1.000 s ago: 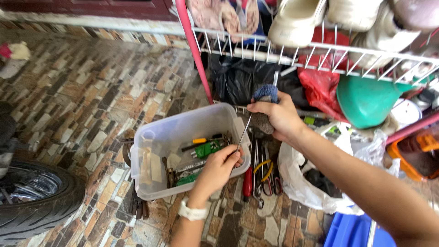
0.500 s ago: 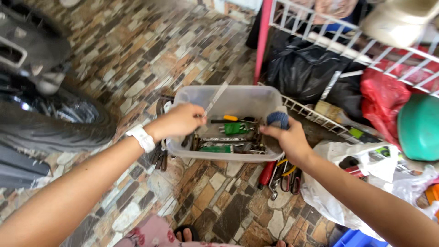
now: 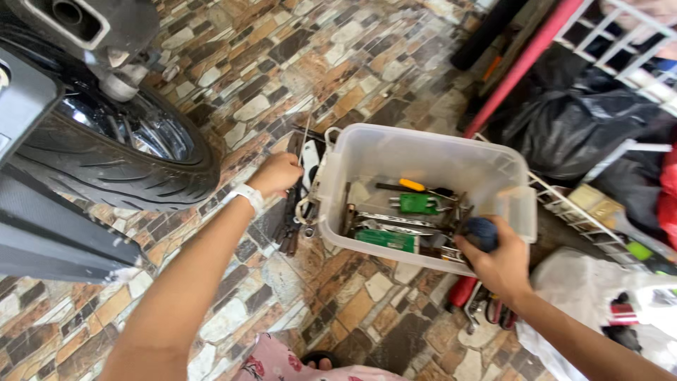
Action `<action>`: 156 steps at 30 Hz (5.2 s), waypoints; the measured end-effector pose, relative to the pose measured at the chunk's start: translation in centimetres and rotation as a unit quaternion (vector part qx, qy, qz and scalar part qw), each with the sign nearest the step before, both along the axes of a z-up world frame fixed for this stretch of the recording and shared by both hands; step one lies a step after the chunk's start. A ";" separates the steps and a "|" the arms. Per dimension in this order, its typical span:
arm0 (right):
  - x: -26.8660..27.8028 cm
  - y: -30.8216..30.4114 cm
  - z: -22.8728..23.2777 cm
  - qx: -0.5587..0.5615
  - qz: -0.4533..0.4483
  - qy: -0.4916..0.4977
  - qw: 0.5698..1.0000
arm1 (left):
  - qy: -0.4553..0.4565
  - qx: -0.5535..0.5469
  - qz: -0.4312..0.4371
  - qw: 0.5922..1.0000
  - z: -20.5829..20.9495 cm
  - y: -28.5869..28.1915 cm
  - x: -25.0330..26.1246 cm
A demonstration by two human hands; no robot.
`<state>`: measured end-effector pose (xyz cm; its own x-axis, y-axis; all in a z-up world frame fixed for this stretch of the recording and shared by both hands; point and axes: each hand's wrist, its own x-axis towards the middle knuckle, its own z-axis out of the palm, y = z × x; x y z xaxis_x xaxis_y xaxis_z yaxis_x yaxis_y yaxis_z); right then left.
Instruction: The person wipes various tools inside a plastic bin using a blue cloth. They handle pliers, a wrench, and screwdrivers one by one, wiping each with the cloth and placing them back into the bin.
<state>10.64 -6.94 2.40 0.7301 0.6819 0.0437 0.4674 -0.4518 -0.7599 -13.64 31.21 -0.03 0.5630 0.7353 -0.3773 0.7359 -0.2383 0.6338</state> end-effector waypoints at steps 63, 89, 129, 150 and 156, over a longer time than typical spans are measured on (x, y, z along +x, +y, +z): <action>-1.8 0.9 0.7 -0.051 -0.118 -0.118 0.985 | -0.028 0.154 -0.379 0.912 -7.1 -12.4 18.9; -1.9 1.6 1.4 -0.062 -0.134 -0.141 0.979 | -0.003 0.116 -0.380 0.918 -4.1 -11.4 20.0; -10.4 10.6 3.0 0.258 -0.046 -0.023 0.965 | -0.395 -0.244 -0.034 0.885 2.2 -17.9 3.0; -12.3 9.0 6.6 0.147 -0.013 -0.140 0.979 | -0.264 -0.106 -0.100 0.953 1.2 -18.7 3.0; -14.7 7.8 6.7 0.160 0.029 -0.046 0.986 | -0.403 -0.330 -0.019 0.853 -0.4 -17.7 3.2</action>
